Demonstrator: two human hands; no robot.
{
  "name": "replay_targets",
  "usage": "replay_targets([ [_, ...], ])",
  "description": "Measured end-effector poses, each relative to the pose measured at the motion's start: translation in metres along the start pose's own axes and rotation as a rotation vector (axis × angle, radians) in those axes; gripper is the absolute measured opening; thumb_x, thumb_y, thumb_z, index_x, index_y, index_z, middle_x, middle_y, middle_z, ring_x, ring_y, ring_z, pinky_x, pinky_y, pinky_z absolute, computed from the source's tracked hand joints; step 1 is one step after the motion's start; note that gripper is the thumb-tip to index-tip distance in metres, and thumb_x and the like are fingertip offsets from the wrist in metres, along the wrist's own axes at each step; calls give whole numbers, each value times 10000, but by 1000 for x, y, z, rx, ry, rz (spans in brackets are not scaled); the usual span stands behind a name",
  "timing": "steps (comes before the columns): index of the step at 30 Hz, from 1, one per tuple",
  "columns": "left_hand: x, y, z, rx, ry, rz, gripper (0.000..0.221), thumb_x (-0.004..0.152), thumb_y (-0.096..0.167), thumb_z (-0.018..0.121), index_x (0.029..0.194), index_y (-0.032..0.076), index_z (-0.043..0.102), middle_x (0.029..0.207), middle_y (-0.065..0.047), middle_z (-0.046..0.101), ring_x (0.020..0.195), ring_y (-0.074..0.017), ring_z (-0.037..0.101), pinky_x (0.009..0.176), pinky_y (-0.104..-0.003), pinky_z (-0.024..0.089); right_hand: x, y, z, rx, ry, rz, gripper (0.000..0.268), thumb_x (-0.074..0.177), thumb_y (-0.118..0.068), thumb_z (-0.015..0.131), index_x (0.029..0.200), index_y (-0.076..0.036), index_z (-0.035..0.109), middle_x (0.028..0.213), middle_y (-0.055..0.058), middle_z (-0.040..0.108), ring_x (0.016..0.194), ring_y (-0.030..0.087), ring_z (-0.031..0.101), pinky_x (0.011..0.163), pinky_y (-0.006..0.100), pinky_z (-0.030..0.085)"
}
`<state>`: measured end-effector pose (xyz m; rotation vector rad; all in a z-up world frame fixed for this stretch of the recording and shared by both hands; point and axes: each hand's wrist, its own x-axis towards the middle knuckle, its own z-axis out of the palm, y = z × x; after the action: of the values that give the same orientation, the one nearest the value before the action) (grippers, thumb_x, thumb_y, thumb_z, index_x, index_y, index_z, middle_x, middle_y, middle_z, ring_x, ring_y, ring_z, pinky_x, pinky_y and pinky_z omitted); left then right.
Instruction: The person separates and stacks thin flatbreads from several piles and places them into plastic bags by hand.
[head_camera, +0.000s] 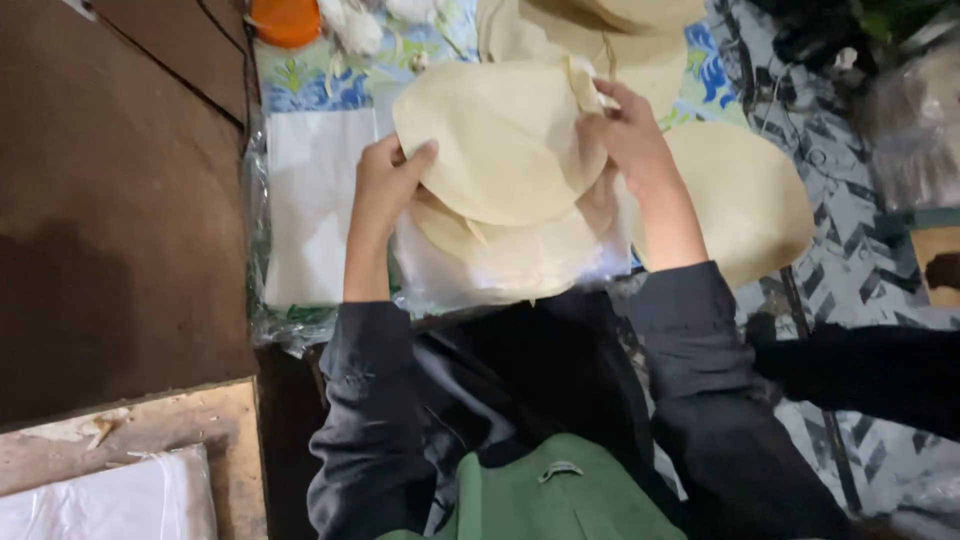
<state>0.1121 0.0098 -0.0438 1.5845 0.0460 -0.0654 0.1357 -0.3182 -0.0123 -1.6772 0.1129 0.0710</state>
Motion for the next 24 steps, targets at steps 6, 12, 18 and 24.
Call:
replay_targets([
  [6, 11, 27, 3, 184, 77, 0, 273, 919, 257, 732, 1039, 12, 744, 797, -32, 734, 654, -91, 689, 581, -285, 571, 16, -4, 7, 129, -35, -141, 438, 976, -88, 557, 1400, -3, 624, 1137, 44, 735, 1016, 127, 695, 865, 271, 567],
  [12, 33, 60, 6, 529, 193, 336, 293, 1004, 271, 737, 969, -20, 718, 660, -62, 624, 550, -141, 549, 528, -325, 457, 30, -39, 5, 174, 79, -121, 217, 1022, -218, 571, 1145, -74, 677, 922, -33, 641, 808, 79, 602, 623, 276, 469],
  [18, -24, 71, 2, 276, 193, 304, 269, 1037, 247, 685, 990, -18, 701, 656, -26, 623, 533, -70, 545, 482, -296, 426, -8, -16, -26, 412, 80, -69, 142, 1065, -197, 599, 1084, -72, 664, 990, 22, 681, 913, 145, 674, 800, 317, 592],
  [24, -47, 28, -1, 141, 163, 121, 214, 972, 210, 684, 1048, 13, 715, 671, 8, 687, 559, -44, 562, 491, -270, 444, -34, 2, -10, 171, 63, 108, 258, 981, -181, 605, 1184, -33, 665, 974, 14, 696, 841, 138, 671, 713, 287, 555],
])
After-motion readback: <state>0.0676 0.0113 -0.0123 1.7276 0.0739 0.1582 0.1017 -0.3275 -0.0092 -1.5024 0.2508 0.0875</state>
